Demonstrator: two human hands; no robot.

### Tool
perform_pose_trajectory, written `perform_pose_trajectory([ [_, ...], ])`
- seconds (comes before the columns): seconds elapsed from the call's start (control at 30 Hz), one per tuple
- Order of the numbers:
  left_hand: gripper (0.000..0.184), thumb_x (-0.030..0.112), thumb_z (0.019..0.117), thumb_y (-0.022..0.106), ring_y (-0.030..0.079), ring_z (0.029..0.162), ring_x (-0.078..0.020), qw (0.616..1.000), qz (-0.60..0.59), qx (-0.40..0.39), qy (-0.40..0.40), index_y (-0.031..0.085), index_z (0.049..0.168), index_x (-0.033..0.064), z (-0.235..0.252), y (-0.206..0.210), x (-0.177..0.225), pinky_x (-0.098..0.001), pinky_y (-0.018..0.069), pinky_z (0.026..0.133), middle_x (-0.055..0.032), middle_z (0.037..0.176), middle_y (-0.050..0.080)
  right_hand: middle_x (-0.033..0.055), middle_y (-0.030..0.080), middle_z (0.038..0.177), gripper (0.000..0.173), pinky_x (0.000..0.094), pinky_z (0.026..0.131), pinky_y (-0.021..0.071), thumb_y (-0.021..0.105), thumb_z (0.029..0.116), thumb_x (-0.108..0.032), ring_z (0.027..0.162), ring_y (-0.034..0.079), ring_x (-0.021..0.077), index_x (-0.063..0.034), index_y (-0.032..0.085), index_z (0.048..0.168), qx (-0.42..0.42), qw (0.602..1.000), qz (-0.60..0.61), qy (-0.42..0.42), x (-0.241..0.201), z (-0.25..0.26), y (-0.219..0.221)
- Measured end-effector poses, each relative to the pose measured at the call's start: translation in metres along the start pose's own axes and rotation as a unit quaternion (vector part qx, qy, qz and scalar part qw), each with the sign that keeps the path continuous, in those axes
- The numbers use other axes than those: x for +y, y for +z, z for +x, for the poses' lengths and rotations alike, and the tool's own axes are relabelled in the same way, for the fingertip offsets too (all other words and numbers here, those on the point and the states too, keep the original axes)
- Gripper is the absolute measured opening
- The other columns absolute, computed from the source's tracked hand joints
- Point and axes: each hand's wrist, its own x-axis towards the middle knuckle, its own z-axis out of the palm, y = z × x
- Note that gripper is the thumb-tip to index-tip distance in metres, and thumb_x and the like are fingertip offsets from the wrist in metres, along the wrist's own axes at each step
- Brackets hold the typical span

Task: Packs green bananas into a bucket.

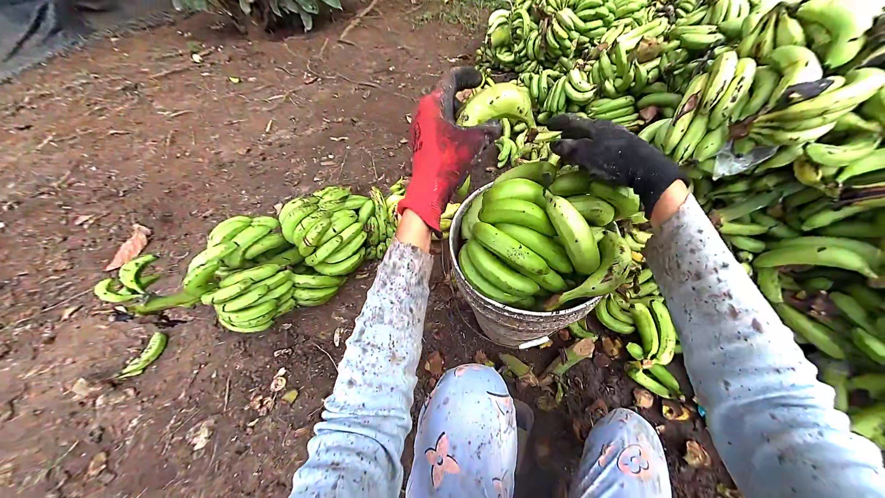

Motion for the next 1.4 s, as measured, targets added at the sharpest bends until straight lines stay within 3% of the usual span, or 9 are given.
perform_pose_trajectory([
  [0.13,0.053,0.019,0.0893,0.077,0.059,0.124,-0.0341,0.997,0.050,-0.045,-0.039,0.060,0.140,0.0134,-0.021,0.028,-0.024,-0.0528,0.0488,0.105,-0.0195,0.137,0.060,0.0017,0.060,0.145,0.044,0.0396,0.112,0.0458,0.050,0.1064,-0.039,0.132,0.057,0.0114,-0.0204,0.057,0.146,0.050,0.993,0.099,-0.028,0.023,-0.062,-0.012],
  [0.3,0.056,0.024,0.1035,0.061,0.052,0.136,-0.0419,0.973,0.099,-0.173,-0.119,0.043,0.153,0.0042,-0.058,0.031,-0.077,-0.0594,0.0379,0.115,-0.0280,0.144,0.054,0.0063,0.063,0.138,0.041,0.0375,0.100,0.0525,0.052,0.1060,-0.030,0.119,0.064,0.0149,-0.0198,0.057,0.145,0.129,0.977,0.168,0.015,0.038,-0.147,0.000],
  [0.43,0.051,0.043,0.1077,0.048,0.057,0.130,-0.0436,0.953,0.203,-0.200,-0.104,0.058,0.144,0.0089,-0.043,0.024,-0.079,-0.0662,0.0413,0.107,-0.0254,0.138,0.060,0.0068,0.063,0.139,0.044,0.0391,0.104,0.0522,0.061,0.1031,-0.032,0.122,0.064,0.0144,-0.0173,0.058,0.145,0.163,0.973,0.163,0.027,0.053,-0.117,0.001],
  [0.77,0.062,0.051,0.1085,0.040,0.052,0.140,-0.0320,0.965,0.151,-0.210,-0.037,0.037,0.159,0.0153,-0.031,0.003,-0.079,-0.0573,0.0392,0.116,-0.0177,0.153,0.051,0.0086,0.064,0.138,0.043,0.0348,0.109,0.0484,0.056,0.1047,-0.026,0.125,0.062,0.0130,-0.0106,0.058,0.144,0.284,0.937,0.202,-0.001,0.077,-0.070,0.033],
  [0.87,0.058,0.045,0.1101,0.037,0.048,0.141,-0.0156,0.986,0.075,-0.147,0.028,0.039,0.158,0.0112,-0.034,0.015,-0.034,-0.0343,0.0372,0.119,-0.0147,0.156,0.047,0.0098,0.065,0.138,0.043,0.0391,0.107,0.0498,0.056,0.1048,-0.027,0.124,0.063,0.0157,-0.0108,0.057,0.145,0.322,0.909,0.230,0.129,0.147,-0.140,0.084],
  [1.1,0.042,0.045,0.1072,0.048,0.059,0.122,-0.0020,0.963,0.063,-0.261,0.034,0.065,0.137,0.0206,-0.053,0.058,0.010,-0.0292,0.0462,0.107,0.0010,0.136,0.065,0.0234,0.067,0.127,0.044,0.0715,0.099,0.0456,0.063,0.0977,-0.029,0.119,0.063,0.0454,-0.0088,0.062,0.137,0.238,0.820,0.109,0.509,0.318,-0.296,0.201],
  [1.2,0.041,0.044,0.1078,0.046,0.061,0.114,0.0020,0.968,0.061,-0.243,0.027,0.066,0.135,0.0205,-0.053,0.056,0.009,-0.0251,0.0482,0.101,0.0022,0.130,0.067,0.0240,0.063,0.135,0.057,0.0713,0.102,0.0440,0.071,0.0947,-0.034,0.125,0.059,0.0462,-0.0094,0.056,0.144,0.231,0.813,0.114,0.522,0.331,-0.293,0.223],
  [1.33,0.037,0.037,0.1094,0.046,0.062,0.112,0.0016,0.969,0.041,-0.241,0.027,0.065,0.135,0.0191,-0.067,0.055,0.014,-0.0227,0.0494,0.099,0.0023,0.128,0.067,0.0315,0.027,0.162,0.131,0.0696,0.105,0.0418,0.091,0.0696,-0.052,0.141,0.041,0.0520,-0.0150,0.010,0.166,0.173,0.762,0.087,0.618,0.323,-0.263,0.263],
  [1.4,0.033,0.034,0.1098,0.048,0.066,0.104,-0.0067,0.973,0.011,-0.228,0.031,0.067,0.132,0.0188,-0.082,0.048,0.013,-0.0293,0.0541,0.092,-0.0004,0.122,0.070,0.0329,0.044,0.150,0.119,0.0656,0.107,0.0435,0.090,0.0702,-0.051,0.136,0.048,0.0489,-0.0035,0.026,0.159,0.204,0.730,0.152,0.634,0.317,-0.258,0.280],
])
